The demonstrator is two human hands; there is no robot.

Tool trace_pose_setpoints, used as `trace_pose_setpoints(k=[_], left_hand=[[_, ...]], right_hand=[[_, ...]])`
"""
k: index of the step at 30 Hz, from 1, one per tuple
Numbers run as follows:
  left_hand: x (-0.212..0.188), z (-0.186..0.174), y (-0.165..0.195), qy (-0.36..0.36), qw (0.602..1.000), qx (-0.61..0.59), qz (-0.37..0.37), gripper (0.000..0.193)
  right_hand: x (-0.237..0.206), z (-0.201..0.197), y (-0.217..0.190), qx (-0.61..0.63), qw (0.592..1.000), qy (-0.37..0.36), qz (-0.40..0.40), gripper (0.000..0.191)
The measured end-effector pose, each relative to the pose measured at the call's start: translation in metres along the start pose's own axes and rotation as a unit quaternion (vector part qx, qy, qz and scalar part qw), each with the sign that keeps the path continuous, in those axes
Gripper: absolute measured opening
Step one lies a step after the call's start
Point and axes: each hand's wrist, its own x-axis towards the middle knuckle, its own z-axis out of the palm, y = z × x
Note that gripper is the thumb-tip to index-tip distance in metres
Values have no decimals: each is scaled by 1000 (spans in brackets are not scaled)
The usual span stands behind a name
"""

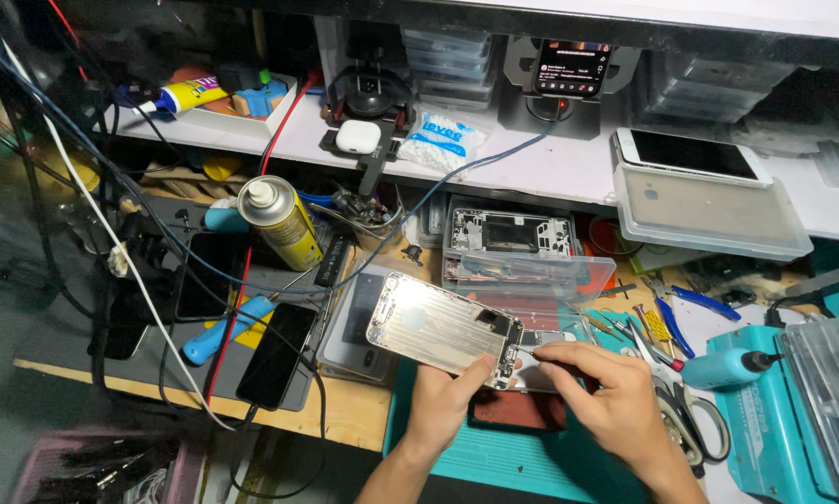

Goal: The person holds a disassembled phone frame and uses a small pry tool and screwdriver to work along its edges, scraping and prying components inside the housing. They reposition the frame repeatedly, then lift and align the screen assembly over the body near the end.

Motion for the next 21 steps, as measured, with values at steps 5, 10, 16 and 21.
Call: trace_pose_setpoints(k=[5, 10, 16, 21], left_hand=[[0, -2, -1, -2, 1000, 5, -1, 70], [-1, -3, -3, -2, 1000, 1, 0, 70], [-1, -6, -7, 2, 999, 38, 27, 66], [-1, -4, -4, 7, 999, 34, 22, 64]], right_hand=[[0, 0, 1, -15, 1000, 0, -26, 21], [0, 0, 1, -25, 999, -1, -34, 21], [-1, -1, 0, -28, 998, 0, -57, 20], [-1, 0, 1, -33, 998, 4, -51, 20]])
